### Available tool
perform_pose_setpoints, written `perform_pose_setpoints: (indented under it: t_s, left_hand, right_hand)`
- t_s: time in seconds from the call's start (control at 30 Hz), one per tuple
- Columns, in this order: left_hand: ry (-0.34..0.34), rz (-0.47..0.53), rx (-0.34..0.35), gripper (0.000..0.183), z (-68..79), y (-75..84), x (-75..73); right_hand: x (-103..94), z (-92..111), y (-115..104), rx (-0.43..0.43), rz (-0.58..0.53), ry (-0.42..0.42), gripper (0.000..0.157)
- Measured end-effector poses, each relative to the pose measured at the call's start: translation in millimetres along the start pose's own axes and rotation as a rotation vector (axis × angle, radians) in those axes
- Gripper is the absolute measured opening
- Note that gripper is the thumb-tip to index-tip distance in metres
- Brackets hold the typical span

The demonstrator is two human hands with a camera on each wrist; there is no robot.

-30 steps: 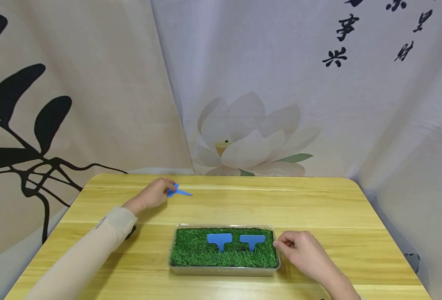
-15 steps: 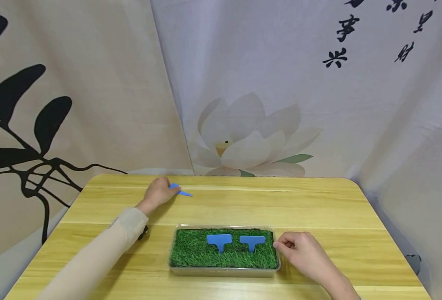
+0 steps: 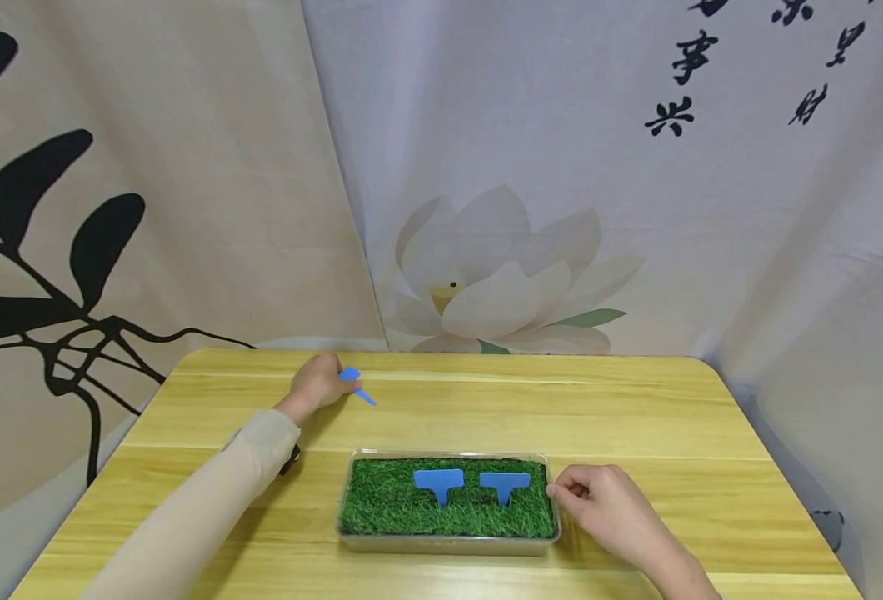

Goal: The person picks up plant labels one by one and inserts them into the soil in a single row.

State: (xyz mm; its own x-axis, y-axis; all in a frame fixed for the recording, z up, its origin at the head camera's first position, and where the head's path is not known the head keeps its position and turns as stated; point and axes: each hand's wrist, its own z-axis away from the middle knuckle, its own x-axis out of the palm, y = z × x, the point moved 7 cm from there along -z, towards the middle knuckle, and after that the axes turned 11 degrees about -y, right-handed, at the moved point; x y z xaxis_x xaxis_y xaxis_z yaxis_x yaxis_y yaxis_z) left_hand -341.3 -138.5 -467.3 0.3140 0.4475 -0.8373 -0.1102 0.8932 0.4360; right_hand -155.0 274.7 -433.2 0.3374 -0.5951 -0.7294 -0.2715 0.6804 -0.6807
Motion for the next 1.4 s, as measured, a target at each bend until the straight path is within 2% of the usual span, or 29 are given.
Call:
perform_pose_setpoints:
  t_s: [0.17, 0.27, 0.43, 0.6, 0.67, 0.83, 1.0, 1.17, 1.4]
  left_hand:
    - [-0.016, 0.031, 0.01, 0.043, -3.3, -1.8, 0.3]
    - [-0.008, 0.088, 0.029, 0.043, -5.4, -2.7, -0.4]
    - [0.047, 0.177, 0.086, 0.024, -6.2, -3.9, -5.2]
    - [0.087, 0.205, 0.125, 0.018, -3.4, -4.6, -11.0]
    - [0.103, 0.219, 0.163, 0.015, -1.8, -3.0, -14.4]
    - [0.109, 0.272, 0.277, 0.012, 6.2, 3.9, -26.2]
    - [0.095, 0.321, 0.329, 0.014, 20.7, 11.5, -38.5]
    - [0.147, 0.353, 0.376, 0.014, 35.7, 19.0, -48.1]
    - [0.231, 0.442, 0.427, 0.012, 51.1, 24.4, -53.2]
  right_hand:
    - [0.6, 1, 0, 0.006, 0.003, -0.003, 0.019]
    - [0.2, 1, 0, 0.001, 0.008, 0.0, 0.019]
    - [-0.3, -1, 1, -0.002, 0.007, 0.001, 0.018]
    - [-0.5, -1, 1, -0.007, 0.005, -0.001, 0.018]
    - [-0.6, -1, 1, -0.019, 0.011, 0.004, 0.018]
    - [-0.2, -1, 1, -0.022, 0.003, 0.005, 0.017]
    - [0.6, 0, 2, -0.001, -0.003, -0.001, 0.018]
    - [1.2, 0, 2, 0.008, -0.004, -0.008, 0.018]
    - [2.1, -1, 3, 0.029, -0.006, -0.016, 0.019]
